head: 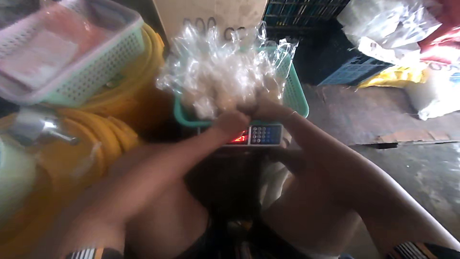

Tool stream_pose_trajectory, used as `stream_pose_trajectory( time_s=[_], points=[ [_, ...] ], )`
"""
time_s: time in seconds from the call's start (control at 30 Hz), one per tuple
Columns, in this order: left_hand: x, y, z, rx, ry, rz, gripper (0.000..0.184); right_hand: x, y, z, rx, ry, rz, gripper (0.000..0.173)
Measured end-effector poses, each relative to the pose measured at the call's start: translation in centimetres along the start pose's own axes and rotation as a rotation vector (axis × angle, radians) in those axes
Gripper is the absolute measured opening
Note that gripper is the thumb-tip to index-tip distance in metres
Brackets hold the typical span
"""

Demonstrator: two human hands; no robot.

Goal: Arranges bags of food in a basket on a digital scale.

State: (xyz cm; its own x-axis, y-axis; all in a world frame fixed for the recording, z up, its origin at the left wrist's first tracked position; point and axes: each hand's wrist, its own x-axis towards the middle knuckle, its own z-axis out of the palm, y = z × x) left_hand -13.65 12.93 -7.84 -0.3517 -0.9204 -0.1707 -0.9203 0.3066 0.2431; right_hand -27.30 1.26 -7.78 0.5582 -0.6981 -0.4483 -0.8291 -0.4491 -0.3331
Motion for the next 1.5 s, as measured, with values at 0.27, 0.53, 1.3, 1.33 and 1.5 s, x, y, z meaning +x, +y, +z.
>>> stream_pose_trajectory(
  time_s=[0.27,0.53,1.3,1.33,1.5],
  points=[
    [0.0,-0.3,0.6,0.033,0.026,0.038,0.02,0.1,-2.1,0.1,0.07,-0.02,-0.17,0.037],
    [-0.4,-0.4,0.3,-0.083,0.083,-0.018,0.023,-3.3,2.4,-5.3,0.035,0.133,-0.233,0.026],
    [-0.2,0.1,0.2,-0.066,0.095,-0.034,0.032,-1.1,4.5,-1.2,0.045,0.152,-0.129,0.072],
    [-0.2,0.3,0.1,-0.073,0.084,-0.052,0.032,-1.1,4.2,-1.3,-0.009,0.069,-0.058,0.066],
    [0.4,0.7,-0.7,-0.063,-0.03,-0.081,0.034,0.2,4.0,-1.7,0.0,-0.025,-0.141,0.047]
  ],
)
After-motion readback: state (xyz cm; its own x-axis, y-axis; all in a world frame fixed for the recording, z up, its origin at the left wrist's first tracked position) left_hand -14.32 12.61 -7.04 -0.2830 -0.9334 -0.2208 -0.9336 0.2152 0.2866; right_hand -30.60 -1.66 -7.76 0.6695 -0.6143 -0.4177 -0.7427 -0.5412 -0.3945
